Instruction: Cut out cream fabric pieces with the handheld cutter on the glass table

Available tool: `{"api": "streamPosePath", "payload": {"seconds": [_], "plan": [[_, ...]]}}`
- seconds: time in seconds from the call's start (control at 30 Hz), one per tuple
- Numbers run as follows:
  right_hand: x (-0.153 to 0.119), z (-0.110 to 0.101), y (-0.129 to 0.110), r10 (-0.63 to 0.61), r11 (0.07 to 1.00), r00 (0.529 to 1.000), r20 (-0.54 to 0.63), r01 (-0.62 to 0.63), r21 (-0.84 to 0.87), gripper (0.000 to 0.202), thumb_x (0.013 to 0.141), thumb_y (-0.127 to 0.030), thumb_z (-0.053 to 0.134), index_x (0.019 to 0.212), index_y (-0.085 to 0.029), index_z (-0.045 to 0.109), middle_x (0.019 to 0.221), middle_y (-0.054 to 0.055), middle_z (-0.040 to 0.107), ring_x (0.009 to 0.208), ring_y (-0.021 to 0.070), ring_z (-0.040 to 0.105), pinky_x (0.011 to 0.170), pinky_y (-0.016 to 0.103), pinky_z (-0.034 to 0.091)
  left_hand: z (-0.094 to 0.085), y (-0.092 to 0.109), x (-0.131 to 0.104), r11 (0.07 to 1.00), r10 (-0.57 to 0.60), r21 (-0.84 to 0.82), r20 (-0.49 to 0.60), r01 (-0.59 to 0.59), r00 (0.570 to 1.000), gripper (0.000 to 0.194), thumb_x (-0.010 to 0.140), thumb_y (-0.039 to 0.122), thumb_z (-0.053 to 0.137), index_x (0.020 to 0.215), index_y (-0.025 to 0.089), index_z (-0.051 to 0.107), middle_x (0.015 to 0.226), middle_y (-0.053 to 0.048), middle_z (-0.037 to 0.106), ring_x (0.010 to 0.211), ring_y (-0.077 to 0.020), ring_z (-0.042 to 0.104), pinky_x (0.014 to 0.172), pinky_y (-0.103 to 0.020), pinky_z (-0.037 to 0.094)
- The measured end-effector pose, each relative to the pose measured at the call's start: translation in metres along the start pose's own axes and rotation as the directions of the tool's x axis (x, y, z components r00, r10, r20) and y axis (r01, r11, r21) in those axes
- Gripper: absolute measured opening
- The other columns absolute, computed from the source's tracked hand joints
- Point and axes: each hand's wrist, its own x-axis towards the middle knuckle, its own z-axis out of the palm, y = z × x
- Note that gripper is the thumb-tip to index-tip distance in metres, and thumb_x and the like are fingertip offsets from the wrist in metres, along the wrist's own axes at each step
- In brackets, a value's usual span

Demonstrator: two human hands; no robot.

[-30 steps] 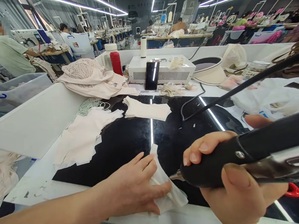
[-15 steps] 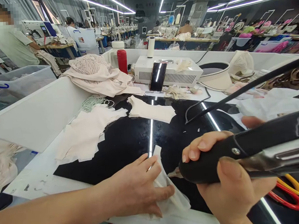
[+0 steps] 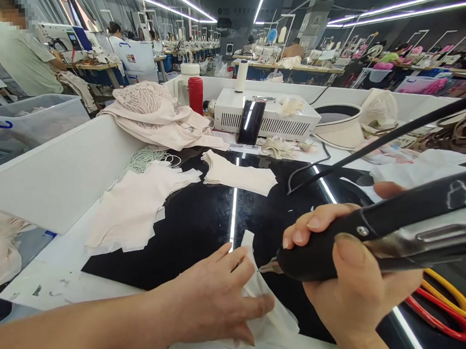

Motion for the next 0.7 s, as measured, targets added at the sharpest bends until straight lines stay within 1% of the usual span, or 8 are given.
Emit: {"api": "streamPosePath", "payload": {"seconds": [0.1,0.2,0.43,0.53,0.7], "plan": [[0.003,0.000,0.002,-0.021,1.000,1.000,-0.018,0.021,0.007,0.050,0.088,-0.021,0.083,0.132,-0.027,0.060,0.082,-0.006,0.072,0.058,0.0160,0.065,0.052,0.032,0.059,0.001,0.000,0.000,1.000,-0.003,-0.001,-0.007,0.003,1.000,0.064,0.098,0.070,0.070,0.146,0.029,0.060,0.119,-0.017,0.065,0.128,-0.0376,0.063,0.107,-0.059,0.059],[0.008,0.001,0.005,-0.064,0.998,0.997,-0.037,0.064,0.011,0.051,0.085,-0.025,0.086,0.130,-0.027,0.061,0.080,-0.007,0.072,0.057,0.0158,0.063,0.050,0.031,0.057,0.002,0.001,-0.001,1.000,-0.006,0.008,-0.021,0.006,1.000,0.065,0.097,0.072,0.071,0.145,0.029,0.061,0.121,-0.018,0.065,0.131,-0.0385,0.062,0.107,-0.060,0.059],[0.011,0.002,0.010,-0.041,0.999,0.999,-0.006,0.041,-0.036,0.055,0.085,-0.036,0.089,0.131,-0.033,0.060,0.080,-0.008,0.068,0.056,0.0155,0.063,0.051,0.031,0.056,0.003,0.001,-0.002,0.999,-0.002,0.036,-0.038,0.003,0.999,0.067,0.097,0.073,0.070,0.146,0.028,0.060,0.124,-0.019,0.066,0.133,-0.0392,0.061,0.108,-0.059,0.058],[0.012,0.003,0.011,-0.046,0.998,0.999,-0.011,0.045,-0.034,0.057,0.085,-0.035,0.091,0.133,-0.033,0.059,0.080,-0.008,0.069,0.057,0.0158,0.064,0.051,0.031,0.056,0.004,0.001,-0.002,0.999,0.001,0.034,-0.041,0.001,0.999,0.066,0.097,0.072,0.070,0.145,0.028,0.060,0.124,-0.019,0.066,0.132,-0.0393,0.061,0.108,-0.059,0.058],[0.014,0.004,0.014,-0.053,0.998,0.998,-0.018,0.052,-0.030,0.056,0.085,-0.038,0.093,0.130,-0.031,0.062,0.080,-0.008,0.068,0.057,0.0149,0.064,0.051,0.030,0.057,0.004,0.002,-0.003,1.000,-0.004,0.020,-0.040,0.004,0.999,0.068,0.096,0.073,0.071,0.146,0.028,0.060,0.124,-0.018,0.066,0.132,-0.0397,0.061,0.107,-0.060,0.058]]}}
